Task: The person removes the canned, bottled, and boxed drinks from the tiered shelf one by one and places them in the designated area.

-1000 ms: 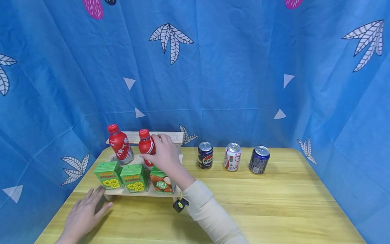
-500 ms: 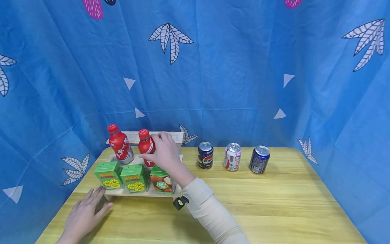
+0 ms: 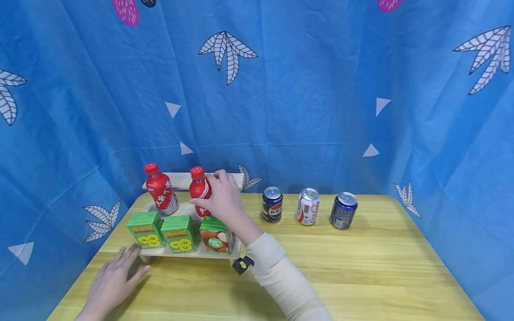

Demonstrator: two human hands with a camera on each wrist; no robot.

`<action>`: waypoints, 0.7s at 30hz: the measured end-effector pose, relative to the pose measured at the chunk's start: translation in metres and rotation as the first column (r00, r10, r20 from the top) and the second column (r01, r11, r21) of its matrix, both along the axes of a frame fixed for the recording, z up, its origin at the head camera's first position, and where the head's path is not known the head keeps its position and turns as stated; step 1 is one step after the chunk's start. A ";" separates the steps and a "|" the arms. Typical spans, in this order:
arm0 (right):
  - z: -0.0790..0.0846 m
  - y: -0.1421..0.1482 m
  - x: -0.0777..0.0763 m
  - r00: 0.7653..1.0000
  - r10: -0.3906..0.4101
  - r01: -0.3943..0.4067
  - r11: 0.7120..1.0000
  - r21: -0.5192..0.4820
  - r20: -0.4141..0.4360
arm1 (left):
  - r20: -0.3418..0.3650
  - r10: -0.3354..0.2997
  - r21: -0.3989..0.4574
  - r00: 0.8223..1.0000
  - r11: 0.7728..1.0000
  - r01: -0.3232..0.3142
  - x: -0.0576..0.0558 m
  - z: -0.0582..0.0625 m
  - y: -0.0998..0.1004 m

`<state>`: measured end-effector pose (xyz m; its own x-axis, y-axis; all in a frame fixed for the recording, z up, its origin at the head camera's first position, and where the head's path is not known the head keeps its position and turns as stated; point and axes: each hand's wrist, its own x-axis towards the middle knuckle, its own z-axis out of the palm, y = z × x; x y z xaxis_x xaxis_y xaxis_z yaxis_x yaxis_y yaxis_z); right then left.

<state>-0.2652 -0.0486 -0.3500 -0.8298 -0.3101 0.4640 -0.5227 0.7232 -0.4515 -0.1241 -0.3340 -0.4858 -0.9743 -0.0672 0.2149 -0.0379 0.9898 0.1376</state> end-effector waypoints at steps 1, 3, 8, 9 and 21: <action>0.000 0.001 0.000 1.000 -0.003 0.003 1.000 0.003 -0.007 | -0.001 -0.001 -0.002 1.000 1.000 0.001 0.000 0.000 0.000; 0.001 0.004 0.000 1.000 -0.011 0.012 1.000 0.008 -0.016 | -0.001 -0.003 -0.003 1.000 1.000 0.003 0.000 0.000 0.000; 0.002 0.012 0.001 0.998 -0.031 0.033 0.999 0.028 -0.055 | 0.000 -0.007 -0.004 1.000 1.000 0.007 0.001 0.001 0.000; 0.002 0.014 0.001 0.997 -0.034 0.036 0.999 0.027 -0.062 | -0.002 -0.009 -0.004 1.000 1.000 0.009 0.001 0.001 0.000; -0.001 0.041 0.002 0.988 -0.048 0.050 0.999 0.010 -0.148 | -0.008 -0.007 -0.002 1.000 1.000 0.007 0.000 -0.001 -0.001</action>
